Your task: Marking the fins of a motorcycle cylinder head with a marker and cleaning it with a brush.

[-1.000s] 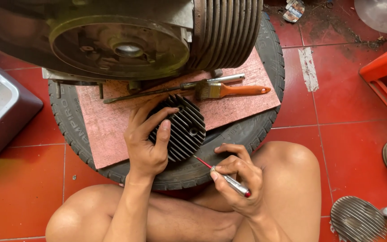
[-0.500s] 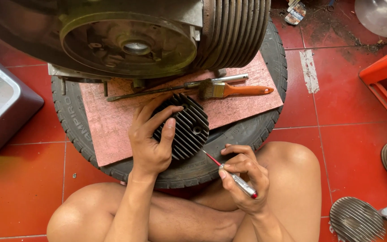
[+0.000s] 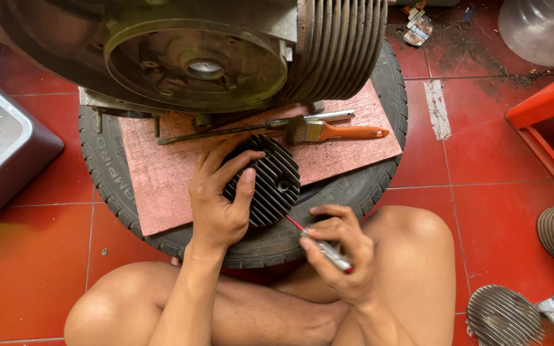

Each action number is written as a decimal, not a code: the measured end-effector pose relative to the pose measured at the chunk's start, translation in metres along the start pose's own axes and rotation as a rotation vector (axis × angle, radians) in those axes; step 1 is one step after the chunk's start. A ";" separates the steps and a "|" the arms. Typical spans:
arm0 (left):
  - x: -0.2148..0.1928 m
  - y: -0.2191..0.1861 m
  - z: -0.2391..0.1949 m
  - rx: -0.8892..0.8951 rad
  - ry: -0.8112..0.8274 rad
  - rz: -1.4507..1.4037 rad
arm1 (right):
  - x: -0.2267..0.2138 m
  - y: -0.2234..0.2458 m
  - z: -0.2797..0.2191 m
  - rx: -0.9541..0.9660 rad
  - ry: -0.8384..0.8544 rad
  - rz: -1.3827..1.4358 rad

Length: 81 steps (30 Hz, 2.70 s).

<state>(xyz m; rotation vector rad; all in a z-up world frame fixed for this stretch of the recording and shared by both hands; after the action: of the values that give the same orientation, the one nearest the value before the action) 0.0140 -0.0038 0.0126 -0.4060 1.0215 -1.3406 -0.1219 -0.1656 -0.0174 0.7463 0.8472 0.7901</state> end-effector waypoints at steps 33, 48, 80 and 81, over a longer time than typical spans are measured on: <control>0.007 -0.003 0.001 0.124 0.086 0.151 | 0.015 0.005 -0.008 -0.142 -0.109 -0.087; 0.008 -0.002 0.000 0.140 0.066 0.163 | 0.012 0.009 -0.012 -0.108 -0.166 -0.118; 0.007 0.003 -0.001 0.143 0.090 0.141 | 0.015 0.011 -0.011 -0.119 -0.183 -0.146; 0.007 0.003 -0.001 0.141 0.094 0.147 | 0.017 0.011 -0.011 -0.138 -0.169 -0.180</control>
<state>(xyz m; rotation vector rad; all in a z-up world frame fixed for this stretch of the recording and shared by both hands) 0.0142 -0.0096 0.0072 -0.1604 1.0070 -1.2995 -0.1277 -0.1431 -0.0193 0.5960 0.6898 0.6087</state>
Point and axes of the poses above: each hand's wrist, its own z-axis towards the middle knuckle, its own x-axis out of the palm, y = z × x, the point moved 2 cm from there along z, towards the middle knuckle, and after that the axes turned 7 degrees about -z, right-handed, at the moved point
